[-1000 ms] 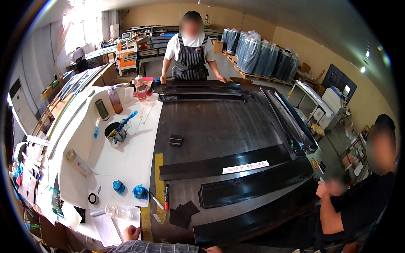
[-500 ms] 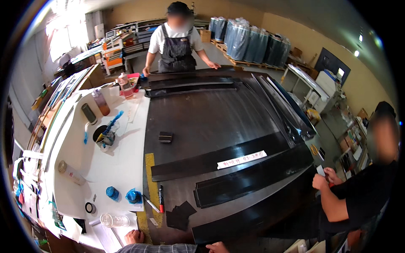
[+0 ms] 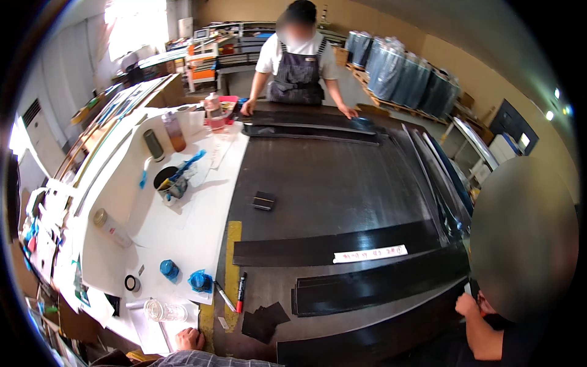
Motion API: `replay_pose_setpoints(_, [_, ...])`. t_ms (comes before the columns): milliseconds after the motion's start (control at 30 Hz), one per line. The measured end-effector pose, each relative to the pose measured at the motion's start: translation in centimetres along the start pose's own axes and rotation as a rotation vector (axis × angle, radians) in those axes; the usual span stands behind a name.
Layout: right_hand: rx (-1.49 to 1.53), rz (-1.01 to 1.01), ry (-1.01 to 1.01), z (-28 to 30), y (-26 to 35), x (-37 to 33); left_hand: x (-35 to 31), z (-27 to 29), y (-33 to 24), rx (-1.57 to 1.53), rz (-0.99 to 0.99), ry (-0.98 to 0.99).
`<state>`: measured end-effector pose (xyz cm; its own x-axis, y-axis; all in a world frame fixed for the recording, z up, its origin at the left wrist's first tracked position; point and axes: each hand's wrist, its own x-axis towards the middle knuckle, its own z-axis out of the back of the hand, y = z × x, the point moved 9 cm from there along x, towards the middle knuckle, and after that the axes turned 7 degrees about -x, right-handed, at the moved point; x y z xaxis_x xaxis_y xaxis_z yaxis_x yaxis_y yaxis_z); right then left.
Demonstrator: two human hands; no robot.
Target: The person walks through a workshop and joins colleagues at a large workbench. They handle long, dark, curved car parts, aligning them on the table. The person then applies a white protective film to the surface of the parts, smoothing it out by hand.
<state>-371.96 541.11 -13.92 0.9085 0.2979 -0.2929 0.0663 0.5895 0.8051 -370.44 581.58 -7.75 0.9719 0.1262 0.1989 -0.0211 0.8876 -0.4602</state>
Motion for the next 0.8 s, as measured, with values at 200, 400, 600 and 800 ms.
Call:
replay_pose_setpoints(200, [0.108, -0.243, 0.108, -0.5, -1.7, 3.7, -0.2, -0.2, 0.4, 0.011, -0.048, -0.023])
replay_pose_setpoints(400, [0.141, -0.331, 0.114, 0.1, -2.6, 4.8, -0.1, -0.2, 0.0, 0.031, -0.056, -0.024])
replay_pose_setpoints(600, [0.159, -0.396, 0.116, 0.5, -3.4, 5.3, 0.8, 0.8, -1.2, 0.048, -0.030, -0.052])
replay_pose_setpoints(800, [0.183, -0.454, 0.132, 0.3, -3.6, 5.1, -0.3, -0.5, 0.9, 0.005, -0.032, 0.019])
